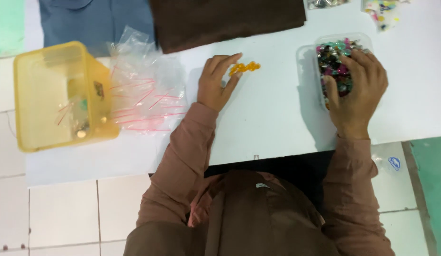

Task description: Bagging small black beads into plastic zip-lock bags.

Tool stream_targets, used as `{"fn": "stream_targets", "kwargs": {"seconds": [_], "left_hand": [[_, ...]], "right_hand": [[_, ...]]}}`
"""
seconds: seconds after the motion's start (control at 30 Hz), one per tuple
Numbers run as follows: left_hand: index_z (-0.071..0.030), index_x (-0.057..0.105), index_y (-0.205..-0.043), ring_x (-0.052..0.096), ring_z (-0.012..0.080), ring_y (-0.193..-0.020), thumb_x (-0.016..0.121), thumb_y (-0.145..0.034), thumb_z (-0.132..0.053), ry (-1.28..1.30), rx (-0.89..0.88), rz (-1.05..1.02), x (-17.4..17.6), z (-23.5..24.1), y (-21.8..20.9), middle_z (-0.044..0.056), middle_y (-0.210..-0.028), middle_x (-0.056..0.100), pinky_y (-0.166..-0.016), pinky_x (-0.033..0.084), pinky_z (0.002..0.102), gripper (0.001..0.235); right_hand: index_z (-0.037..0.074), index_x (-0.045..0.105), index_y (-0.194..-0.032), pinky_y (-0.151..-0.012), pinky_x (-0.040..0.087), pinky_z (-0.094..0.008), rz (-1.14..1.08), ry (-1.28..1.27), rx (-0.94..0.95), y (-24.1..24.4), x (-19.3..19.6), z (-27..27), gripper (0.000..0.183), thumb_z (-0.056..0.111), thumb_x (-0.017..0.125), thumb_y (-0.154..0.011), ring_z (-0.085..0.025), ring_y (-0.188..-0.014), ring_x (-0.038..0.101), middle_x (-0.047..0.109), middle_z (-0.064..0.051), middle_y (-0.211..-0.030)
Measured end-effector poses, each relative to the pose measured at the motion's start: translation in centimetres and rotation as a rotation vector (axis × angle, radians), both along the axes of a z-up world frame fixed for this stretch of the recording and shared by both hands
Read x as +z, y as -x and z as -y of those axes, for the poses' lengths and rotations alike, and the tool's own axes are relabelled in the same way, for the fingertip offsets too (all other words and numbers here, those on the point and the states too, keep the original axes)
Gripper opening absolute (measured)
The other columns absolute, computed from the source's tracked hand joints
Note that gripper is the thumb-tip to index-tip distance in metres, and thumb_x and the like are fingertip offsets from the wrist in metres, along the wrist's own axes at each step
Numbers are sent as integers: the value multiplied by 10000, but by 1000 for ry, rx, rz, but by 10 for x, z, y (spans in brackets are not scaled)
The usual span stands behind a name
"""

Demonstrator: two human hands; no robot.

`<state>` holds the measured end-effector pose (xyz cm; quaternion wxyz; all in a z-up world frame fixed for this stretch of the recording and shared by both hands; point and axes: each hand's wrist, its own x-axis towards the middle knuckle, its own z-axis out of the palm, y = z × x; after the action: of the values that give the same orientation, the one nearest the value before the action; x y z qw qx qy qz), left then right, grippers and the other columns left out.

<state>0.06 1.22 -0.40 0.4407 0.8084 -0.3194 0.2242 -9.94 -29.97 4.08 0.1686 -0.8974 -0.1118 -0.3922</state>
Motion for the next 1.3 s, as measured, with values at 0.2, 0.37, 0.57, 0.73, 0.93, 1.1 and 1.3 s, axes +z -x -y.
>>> {"fn": "stream_targets", "kwargs": {"seconds": [0.2,0.37,0.57,0.73,0.93,1.1,1.3], "left_hand": [[-232,569,-1402,613,210,-1067,587,-1094,-252,-86,-38,64,-6,9,16,2,-1222,630,-998,493,371,309],[-254,545,-1446,623,197,-1261,514,-1136,-274,-50,107,90,11,-7,46,-33,-1349,626,-1068,497,376,313],[-137,600,-1383,631,250,-1287,413,-1149,-291,224,301,81,46,-71,66,65,-1362,647,-1125,501,401,337],[-126,595,-1377,597,248,-1312,346,-1162,-356,387,489,38,42,-98,70,76,-1371,637,-1168,461,394,401],[-122,600,-1374,596,244,-1324,347,-1156,-365,405,461,-2,40,-96,71,56,-1389,643,-1181,459,394,413],[-133,602,-1363,606,229,-1316,366,-1160,-345,423,469,16,43,-91,69,39,-1366,652,-1175,470,391,377],[-270,518,-1453,687,166,-1253,655,-1053,-374,273,393,-54,66,-67,31,-25,-1348,690,-1155,475,359,436]], "right_hand": [[18,712,-1254,-1074,335,-541,98,259,-70,2,-3,-7,475,-184,874,-855,-442,-1283,602,692,-198,-1332],[31,748,-1253,-1122,307,-551,30,155,165,-14,-5,-77,246,46,863,-1036,-434,-1293,591,701,-177,-1357],[93,699,-1287,-1044,411,-494,-73,172,504,-40,8,-175,349,75,844,-971,-369,-1311,564,624,-98,-1377],[107,672,-1308,-1000,433,-492,-83,303,623,-78,-13,-227,457,76,858,-892,-356,-1323,549,599,-83,-1394],[106,717,-1147,-1005,430,-467,-9,287,684,-93,-17,-253,305,60,854,-878,-322,-1281,569,664,-50,-1339],[124,769,-1074,-960,409,-417,-206,-116,704,-91,-2,-239,32,121,739,-1062,-259,-1144,622,728,-29,-1208],[89,697,-1141,-973,485,-322,-434,-591,658,-101,18,-190,101,168,643,-1109,-204,-1140,636,674,-71,-1171]]}}
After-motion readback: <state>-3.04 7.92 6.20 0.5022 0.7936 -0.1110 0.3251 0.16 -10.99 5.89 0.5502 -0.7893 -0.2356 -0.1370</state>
